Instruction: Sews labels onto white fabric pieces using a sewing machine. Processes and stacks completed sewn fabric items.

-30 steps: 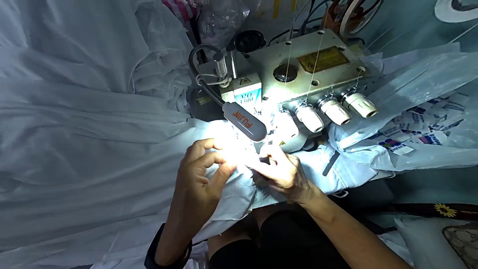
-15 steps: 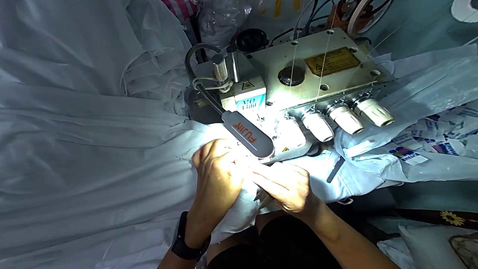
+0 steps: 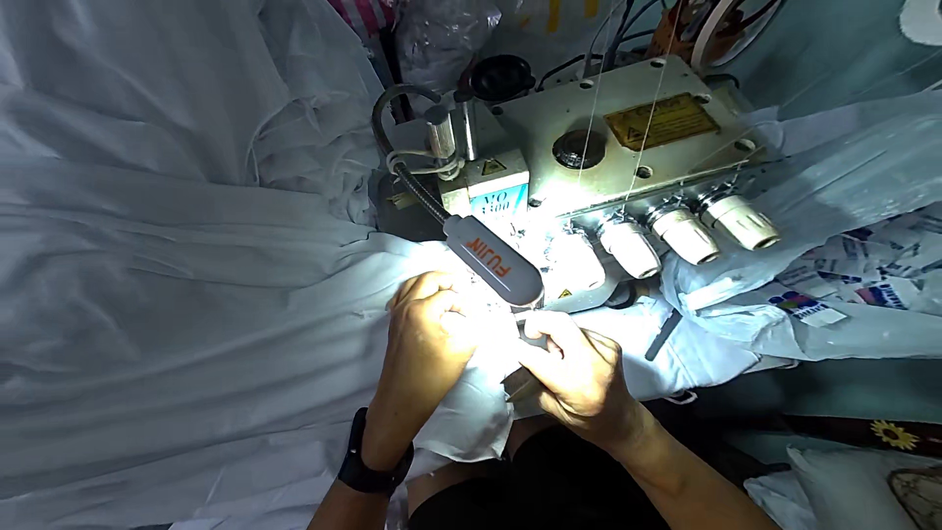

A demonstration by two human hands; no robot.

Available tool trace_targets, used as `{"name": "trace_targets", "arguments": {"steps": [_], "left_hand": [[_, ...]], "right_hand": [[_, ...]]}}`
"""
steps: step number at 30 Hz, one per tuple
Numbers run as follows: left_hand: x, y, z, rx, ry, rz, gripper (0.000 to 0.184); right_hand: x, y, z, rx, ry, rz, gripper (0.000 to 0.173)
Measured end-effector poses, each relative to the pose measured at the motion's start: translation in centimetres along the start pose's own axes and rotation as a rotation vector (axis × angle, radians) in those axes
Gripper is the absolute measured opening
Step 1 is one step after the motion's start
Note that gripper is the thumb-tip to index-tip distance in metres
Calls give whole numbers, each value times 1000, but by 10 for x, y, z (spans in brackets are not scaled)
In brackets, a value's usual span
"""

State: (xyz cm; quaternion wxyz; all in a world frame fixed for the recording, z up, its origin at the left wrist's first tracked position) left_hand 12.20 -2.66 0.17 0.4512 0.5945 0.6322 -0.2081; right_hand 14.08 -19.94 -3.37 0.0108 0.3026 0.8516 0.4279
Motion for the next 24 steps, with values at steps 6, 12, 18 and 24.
{"name": "trace_targets", "arguments": {"steps": [6,12,18,24], "left_hand": [[-1,0,3,-99,25,6,13],[-1,1,1,-76,17,0,12],[0,3,0,-46,-9,-9,13],[1,5,0,-40,9,1,11]], "right_hand": [[1,0,0,4,-25,5,20],[1,-1,1,-5,-41,-8,20],[1,-4,3,-18,-34,-64,21],[2,-3,2,11,-62,-91,22]]}}
Point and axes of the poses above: each hand's wrist, its own y-axis towards the middle knuckle, its own z-axis out of the palm, x = y × z, the point moved 4 cm from there along y, towards the middle knuckle, and after that the axes turned 14 degrees about -y, right-handed, at the moved point
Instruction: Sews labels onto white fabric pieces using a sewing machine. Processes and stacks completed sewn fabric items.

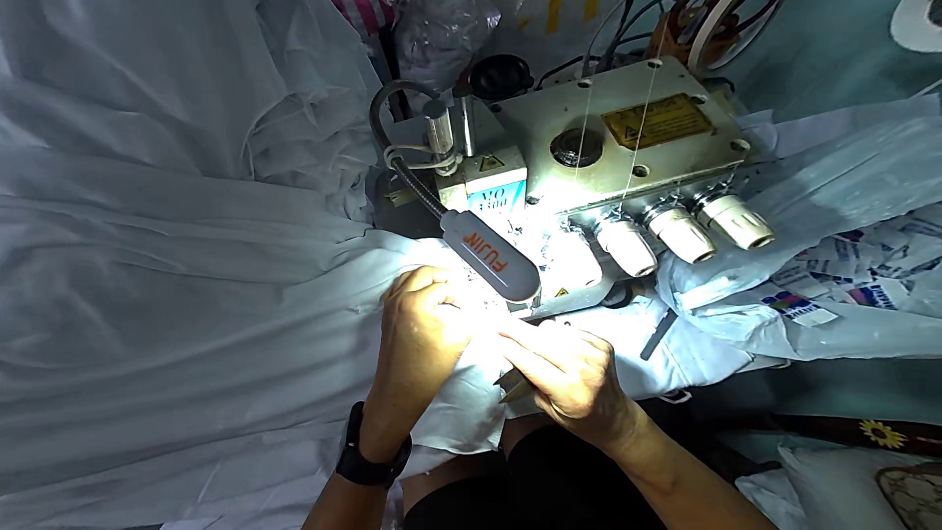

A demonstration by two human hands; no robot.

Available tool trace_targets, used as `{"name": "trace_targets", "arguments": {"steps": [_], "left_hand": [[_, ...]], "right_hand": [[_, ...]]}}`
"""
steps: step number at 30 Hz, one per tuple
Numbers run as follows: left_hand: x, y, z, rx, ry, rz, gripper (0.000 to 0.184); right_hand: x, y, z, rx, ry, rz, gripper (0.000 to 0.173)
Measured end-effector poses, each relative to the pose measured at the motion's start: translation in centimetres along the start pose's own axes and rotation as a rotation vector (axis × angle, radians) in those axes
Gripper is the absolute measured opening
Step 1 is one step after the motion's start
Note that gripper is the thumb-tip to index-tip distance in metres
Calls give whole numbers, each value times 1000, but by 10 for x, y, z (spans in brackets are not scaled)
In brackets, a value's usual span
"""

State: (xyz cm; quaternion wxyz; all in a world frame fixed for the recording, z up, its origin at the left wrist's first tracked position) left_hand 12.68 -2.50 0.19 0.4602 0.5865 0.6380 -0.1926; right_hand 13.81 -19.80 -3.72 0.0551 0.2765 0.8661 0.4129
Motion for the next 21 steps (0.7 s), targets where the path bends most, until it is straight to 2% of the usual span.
{"name": "trace_targets", "arguments": {"steps": [4,8,21], "left_hand": [[3,-3,0,17,24,123,6],[6,-11,-6,90,122,255,15],[16,6,-10,129,43,280,19]], "right_hand": [[4,3,-3,19,-53,28,22],[9,4,-6,41,-122,64,22],[7,7,3,45,-103,183,25]]}}
Point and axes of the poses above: each hand's wrist, its own y-axis towards the middle knuckle, its own z-axis out of the palm, x = y × z, the point moved 4 cm from there along y, towards the middle knuckle, and after that the axes turned 14 degrees about -y, right-handed, at the moved point
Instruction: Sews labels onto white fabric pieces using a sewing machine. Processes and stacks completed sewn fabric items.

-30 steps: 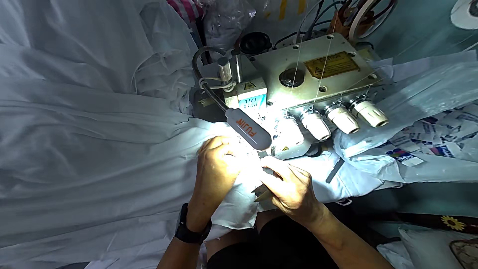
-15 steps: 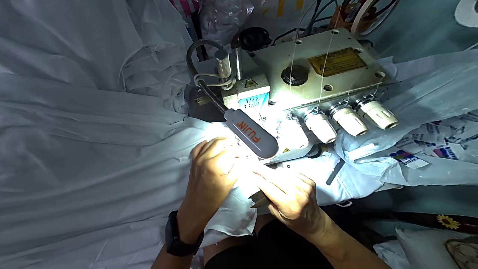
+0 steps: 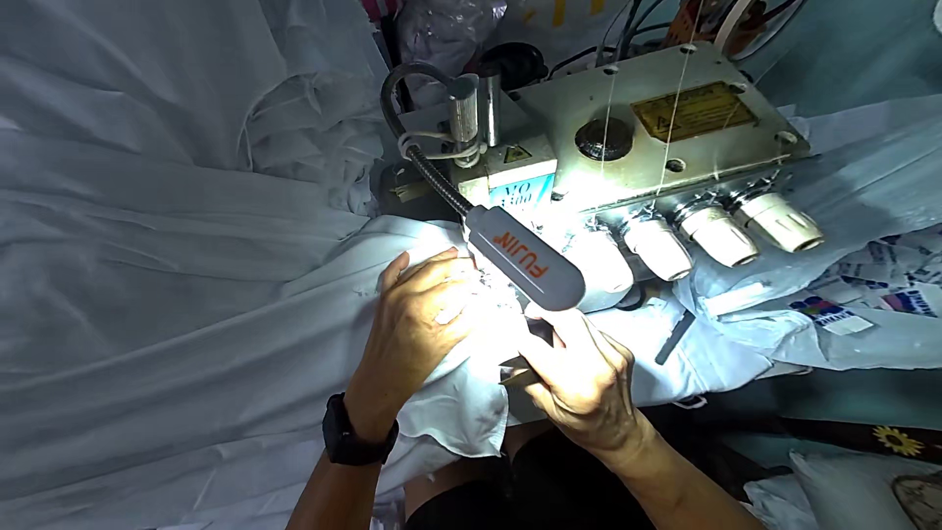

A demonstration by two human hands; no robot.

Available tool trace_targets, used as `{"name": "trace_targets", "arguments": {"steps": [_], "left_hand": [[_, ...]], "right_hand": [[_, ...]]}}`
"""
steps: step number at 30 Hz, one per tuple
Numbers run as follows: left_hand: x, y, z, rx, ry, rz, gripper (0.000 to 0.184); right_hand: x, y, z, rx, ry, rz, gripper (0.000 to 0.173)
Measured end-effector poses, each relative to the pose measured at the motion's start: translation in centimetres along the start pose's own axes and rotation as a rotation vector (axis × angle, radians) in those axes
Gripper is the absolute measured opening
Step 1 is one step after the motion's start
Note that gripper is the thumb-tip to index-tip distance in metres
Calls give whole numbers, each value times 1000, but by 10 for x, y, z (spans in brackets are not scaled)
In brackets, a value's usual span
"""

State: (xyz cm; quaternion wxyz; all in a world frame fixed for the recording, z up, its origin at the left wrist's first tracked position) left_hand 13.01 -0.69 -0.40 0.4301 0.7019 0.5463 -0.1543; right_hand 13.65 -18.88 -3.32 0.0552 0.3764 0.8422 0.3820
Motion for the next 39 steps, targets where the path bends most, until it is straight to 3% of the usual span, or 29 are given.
{"name": "trace_targets", "arguments": {"steps": [13,21,25,29,33,36,39], "left_hand": [[2,0,1,-20,-18,11,17],[12,27,-9,3,70,17,12],[18,55,-15,-109,55,8,16],[25,56,-17,-237,47,-119,19],[10,5,-12,-318,80,-250,21],[-10,-29,-11,-351,101,-359,31],[-12,-25,-31,-289,95,-327,41]], "right_hand": [[4,-1,-7,0,41,13,21],[11,6,5,22,92,141,28],[19,-3,3,-69,254,185,19],[20,-13,-9,-70,363,152,33],[8,-25,-16,63,326,237,39],[2,-23,-17,253,266,316,58],[4,-17,-19,324,302,326,57]]}}
Point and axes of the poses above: each hand's wrist, its own y-axis towards the middle knuckle, its own z-axis out of the palm, x = y × z, the point moved 4 cm from there along y, towards the middle knuckle, and after that the axes turned 14 degrees about -y, right-handed, at the moved point
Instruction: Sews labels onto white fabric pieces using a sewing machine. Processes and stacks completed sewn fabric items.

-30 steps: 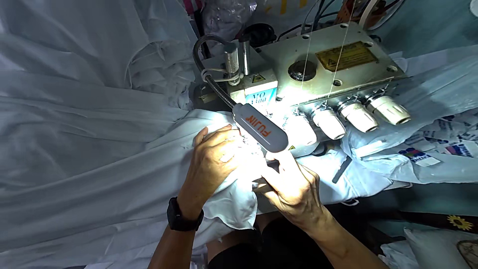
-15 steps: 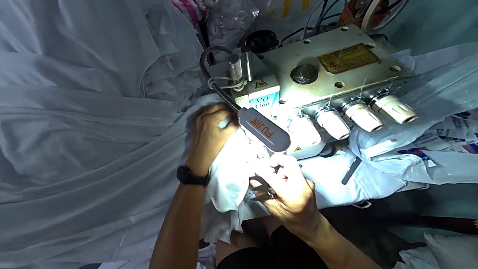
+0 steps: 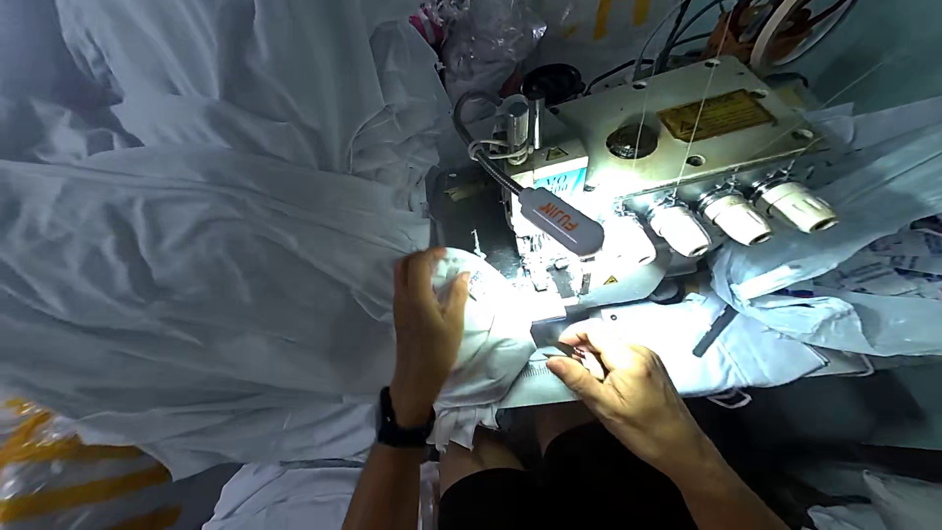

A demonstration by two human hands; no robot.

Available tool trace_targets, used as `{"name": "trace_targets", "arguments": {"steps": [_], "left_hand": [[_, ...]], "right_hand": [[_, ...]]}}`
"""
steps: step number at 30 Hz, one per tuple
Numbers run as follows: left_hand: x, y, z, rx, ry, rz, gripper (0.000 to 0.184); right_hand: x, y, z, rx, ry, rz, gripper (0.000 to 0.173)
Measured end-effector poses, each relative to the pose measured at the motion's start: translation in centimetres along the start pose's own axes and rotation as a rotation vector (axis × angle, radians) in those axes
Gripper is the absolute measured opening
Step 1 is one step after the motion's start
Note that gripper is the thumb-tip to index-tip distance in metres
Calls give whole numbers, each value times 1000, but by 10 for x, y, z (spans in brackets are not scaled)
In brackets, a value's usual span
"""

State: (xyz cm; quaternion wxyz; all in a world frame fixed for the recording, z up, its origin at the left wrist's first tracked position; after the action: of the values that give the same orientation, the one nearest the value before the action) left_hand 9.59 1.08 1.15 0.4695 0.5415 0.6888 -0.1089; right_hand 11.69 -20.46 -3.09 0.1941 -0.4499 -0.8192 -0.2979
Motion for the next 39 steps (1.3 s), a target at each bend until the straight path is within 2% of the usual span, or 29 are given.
{"name": "trace_targets", "arguments": {"steps": [3,6,10,12,14,16,19,23,26,29,32,34,36,37,39], "left_hand": [[14,28,-7,175,3,59,51],[16,33,-9,285,-52,115,20],[2,26,-19,306,-204,102,17],[-1,21,-23,320,-184,212,13],[-5,19,-24,352,-139,318,24],[-8,18,-24,380,-94,354,28],[-13,16,-25,374,-84,375,30],[-16,14,-28,381,-104,374,33],[-17,10,-27,398,-98,382,34],[-23,4,-27,404,-97,398,34],[-29,1,-39,385,4,369,36],[-35,-1,-61,308,64,337,26],[-56,-15,-98,181,32,353,17],[-72,-29,-124,118,-2,359,17],[-102,-77,-183,33,-25,362,15]], "right_hand": [[7,6,-2,-24,77,-7,36],[13,16,-5,-169,-72,-35,26],[25,29,-1,-242,-260,-56,22],[33,34,4,-214,-314,-55,26],[40,40,8,-187,-344,-64,26],[44,45,12,-202,-333,-96,23],[39,51,12,-219,-114,-127,17],[28,54,0,-24,279,70,11],[32,55,3,165,431,159,8],[44,61,8,245,470,127,9],[53,64,1,189,553,51,11],[57,65,-2,87,626,-21,12],[64,60,13,107,635,-135,29],[70,53,24,220,636,-198,36],[85,28,39,562,728,-338,17]]}}
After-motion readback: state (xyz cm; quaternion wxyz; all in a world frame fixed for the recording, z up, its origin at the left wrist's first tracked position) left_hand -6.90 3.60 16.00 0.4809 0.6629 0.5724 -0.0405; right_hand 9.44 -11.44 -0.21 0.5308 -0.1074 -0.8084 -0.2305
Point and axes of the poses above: each hand's wrist, its own y-axis towards the middle knuckle, its own z-axis out of the palm, x = y × z, the point moved 4 cm from there along y, towards the middle knuckle, and after that the axes turned 14 degrees about -y, right-handed, at the moved point
